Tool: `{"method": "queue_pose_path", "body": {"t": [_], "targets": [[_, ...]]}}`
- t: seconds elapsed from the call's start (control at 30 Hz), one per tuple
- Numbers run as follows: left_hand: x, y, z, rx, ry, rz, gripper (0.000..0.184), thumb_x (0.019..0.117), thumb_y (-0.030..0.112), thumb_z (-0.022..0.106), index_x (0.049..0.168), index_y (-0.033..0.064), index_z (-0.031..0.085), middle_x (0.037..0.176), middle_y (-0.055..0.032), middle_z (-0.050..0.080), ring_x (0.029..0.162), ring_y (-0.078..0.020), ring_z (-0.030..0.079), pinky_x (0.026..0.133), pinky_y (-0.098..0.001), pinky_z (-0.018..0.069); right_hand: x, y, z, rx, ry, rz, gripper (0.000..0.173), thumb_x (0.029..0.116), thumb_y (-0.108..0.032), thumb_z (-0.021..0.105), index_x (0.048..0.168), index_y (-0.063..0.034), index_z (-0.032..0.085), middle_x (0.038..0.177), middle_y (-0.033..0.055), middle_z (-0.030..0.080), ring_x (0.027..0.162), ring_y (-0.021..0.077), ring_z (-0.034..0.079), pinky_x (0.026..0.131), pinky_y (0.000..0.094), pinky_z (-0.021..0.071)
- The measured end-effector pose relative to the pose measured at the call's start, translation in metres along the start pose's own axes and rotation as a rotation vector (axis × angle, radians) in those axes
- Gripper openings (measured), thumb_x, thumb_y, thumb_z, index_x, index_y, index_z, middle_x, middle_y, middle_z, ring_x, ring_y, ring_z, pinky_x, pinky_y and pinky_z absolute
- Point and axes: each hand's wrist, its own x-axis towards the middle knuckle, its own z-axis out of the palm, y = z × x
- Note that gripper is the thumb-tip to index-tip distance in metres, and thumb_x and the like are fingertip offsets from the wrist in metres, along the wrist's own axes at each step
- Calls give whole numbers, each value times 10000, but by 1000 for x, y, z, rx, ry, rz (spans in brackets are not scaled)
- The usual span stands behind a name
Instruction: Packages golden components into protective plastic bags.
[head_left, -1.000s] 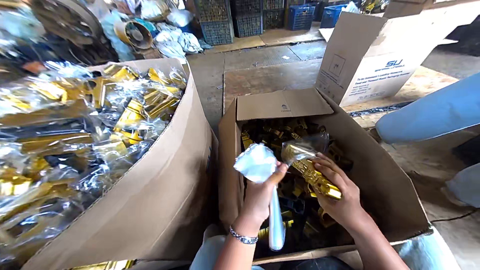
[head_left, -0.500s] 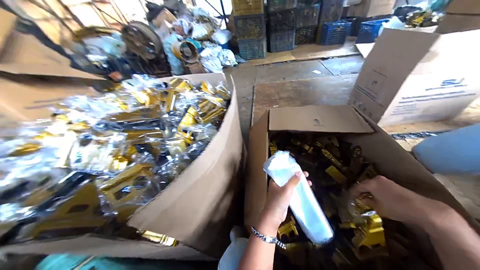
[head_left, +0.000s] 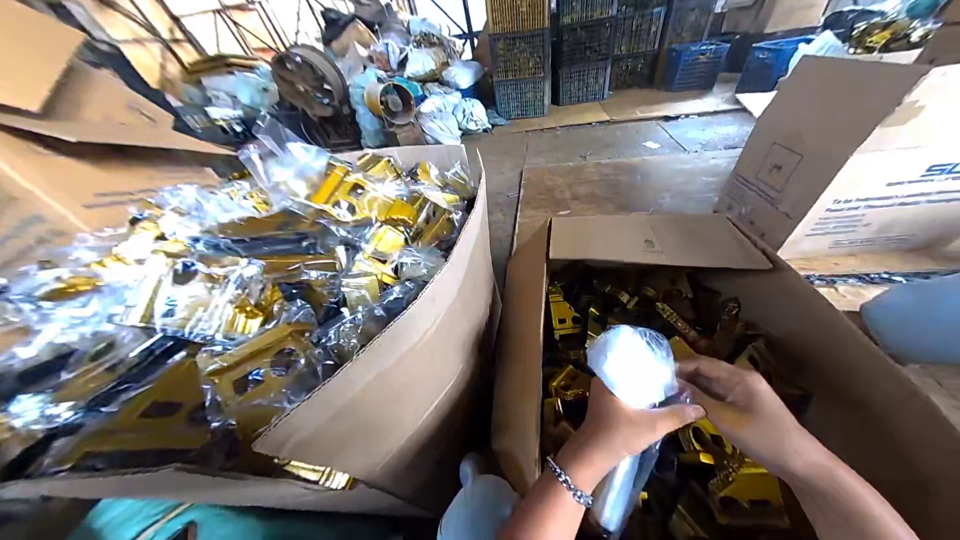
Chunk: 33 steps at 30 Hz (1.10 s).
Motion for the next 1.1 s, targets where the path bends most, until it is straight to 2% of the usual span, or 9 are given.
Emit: {"method": "queue_pose_path", "body": {"t": [0.2,0.3,0.4,0.57,0.7,0.8,0.9,1.0,1.1], "targets": [[1,18,-4,-107,-175,-221,225,942,58,689,1141,-24,627,904,-7,707,799,-40,672,768,-221,581,-11,-21,-6,157,0,242,97,997,-88,587,945,-45,656,708,-87,660,579,6,632,570,195,570],[7,-2,-21,443,29,124,283,879,98,734,1075,-99,679,919,-107,730,848,-94,702,815,-272,585,-17,-10,-20,267,-172,260,99,959,-5,609,1029,-33,672,844,-61,723,711,51,713,704,248,637],[21,-5,-41,523,244,189,373,835,51,756,1145,-106,622,945,-124,720,844,-130,708,796,-332,592,-18,-10,-22,246,-12,256,159,867,-23,740,813,-124,629,682,-97,682,549,9,636,548,189,568],[1,11,-6,-159,-223,-263,272,748,-10,808,962,53,654,748,19,676,640,-61,639,630,-233,571,-5,-27,-18,74,-341,173,221,778,-55,828,774,-50,607,635,-63,581,491,-28,543,470,148,497],[13,4,-28,140,-146,12,272,748,-52,770,937,80,627,753,61,620,696,-27,616,664,-201,554,5,-15,-57,-87,-183,61,153,856,-53,773,851,-35,621,652,1,636,511,48,607,492,227,554],[18,-7,-45,528,68,180,306,742,39,765,1022,-14,654,853,-22,682,782,-63,657,724,-273,568,5,3,-67,-533,-236,227,218,926,-8,714,1139,15,675,1056,151,711,918,268,713,833,449,604],[19,-5,-43,506,130,144,408,785,44,794,1146,-17,614,941,-2,731,847,-30,690,785,-242,585,-12,25,-43,-864,-850,458,656,889,38,691,1508,-57,494,1525,254,471,1414,529,386,1132,784,195],[20,-8,-40,511,156,219,489,732,81,826,1145,-51,601,926,-21,708,841,-35,678,788,-236,579,-31,30,-39,-1064,-980,451,794,861,13,762,1566,-96,413,1430,317,520,1357,565,424,1113,735,261],[17,-6,-37,518,190,149,555,670,57,836,1154,-67,594,951,-46,657,852,-20,635,787,-206,551,-43,19,-77,-967,-751,347,412,871,-16,757,1278,-48,698,1297,292,599,1284,532,487,1047,696,373]]}}
